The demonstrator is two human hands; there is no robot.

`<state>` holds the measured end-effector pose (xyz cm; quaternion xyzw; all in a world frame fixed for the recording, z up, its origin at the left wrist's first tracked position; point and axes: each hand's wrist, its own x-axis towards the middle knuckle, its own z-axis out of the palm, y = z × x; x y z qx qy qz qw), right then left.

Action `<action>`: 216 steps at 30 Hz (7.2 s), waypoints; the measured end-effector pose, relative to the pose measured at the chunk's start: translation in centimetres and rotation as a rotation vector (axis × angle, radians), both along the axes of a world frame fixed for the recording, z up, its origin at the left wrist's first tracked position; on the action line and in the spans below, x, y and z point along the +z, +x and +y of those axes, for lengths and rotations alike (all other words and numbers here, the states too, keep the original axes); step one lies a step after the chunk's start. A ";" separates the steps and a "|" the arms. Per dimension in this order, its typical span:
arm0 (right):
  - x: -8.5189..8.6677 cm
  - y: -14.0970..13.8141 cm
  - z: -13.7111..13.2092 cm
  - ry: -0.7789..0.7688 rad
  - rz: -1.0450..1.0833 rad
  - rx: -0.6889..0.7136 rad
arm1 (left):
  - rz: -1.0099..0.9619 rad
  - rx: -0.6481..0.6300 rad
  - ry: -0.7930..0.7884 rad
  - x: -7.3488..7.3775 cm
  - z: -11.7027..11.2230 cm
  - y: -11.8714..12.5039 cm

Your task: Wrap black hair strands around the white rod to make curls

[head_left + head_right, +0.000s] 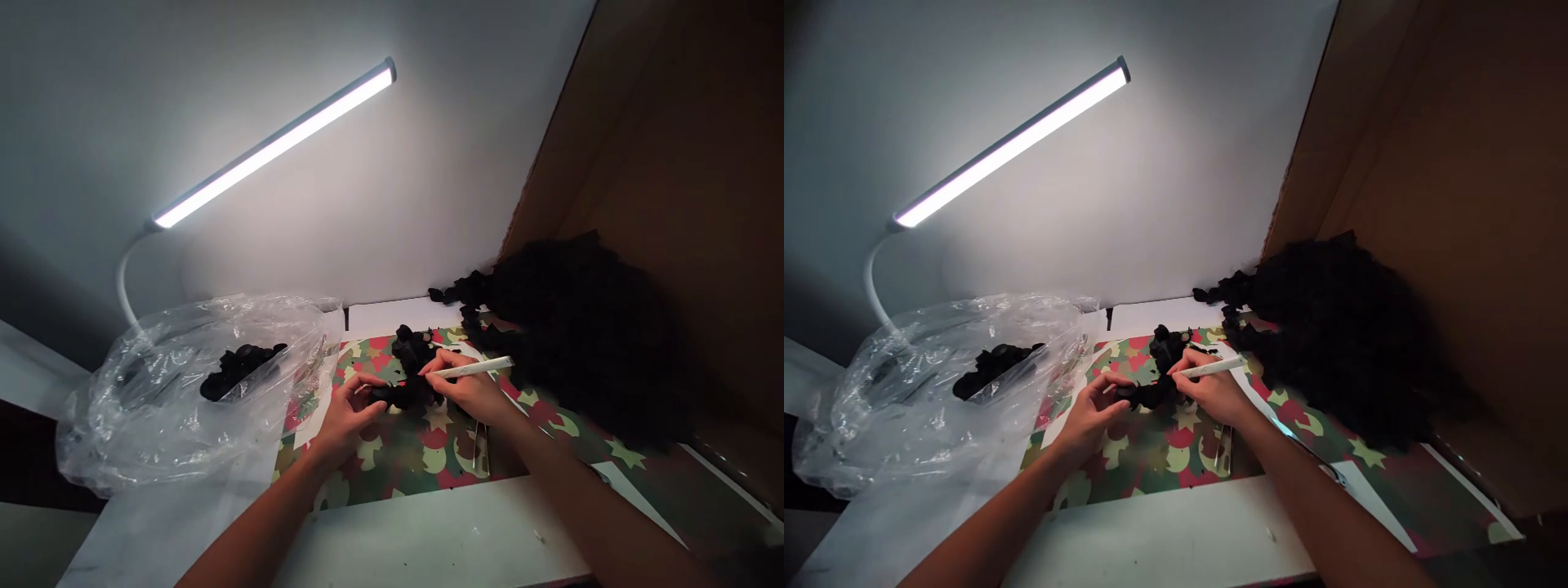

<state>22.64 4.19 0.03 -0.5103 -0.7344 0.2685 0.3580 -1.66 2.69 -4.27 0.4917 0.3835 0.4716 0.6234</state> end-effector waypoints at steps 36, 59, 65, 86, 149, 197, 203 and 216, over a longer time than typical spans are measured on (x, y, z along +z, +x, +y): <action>-1.7 -4.2 -1.3 0.031 0.073 0.286 | 0.279 0.265 0.195 1.9 -0.5 -0.3; -0.9 -4.9 -3.1 -0.192 0.541 -0.039 | -0.257 0.251 -0.427 1.2 -0.7 1.7; -1.4 -5.4 -3.6 -0.191 0.425 0.006 | -0.282 0.258 -0.408 0.7 -0.6 1.5; -3.4 -3.5 -0.2 0.254 -0.215 -0.130 | -0.195 0.015 -0.328 2.0 -1.6 1.6; -2.3 -2.8 -0.1 0.327 -0.214 -0.195 | 0.020 -0.070 -0.121 1.1 -0.5 0.3; -5.1 -6.2 0.1 0.166 -0.311 0.194 | 0.065 0.139 -0.235 0.8 -1.0 2.7; -4.7 -5.8 -0.1 0.179 -0.240 0.168 | 0.071 0.088 -0.143 1.6 -1.5 1.3; -3.0 -4.4 -0.7 0.204 -0.054 0.035 | 0.297 -0.043 0.074 2.7 0.6 0.9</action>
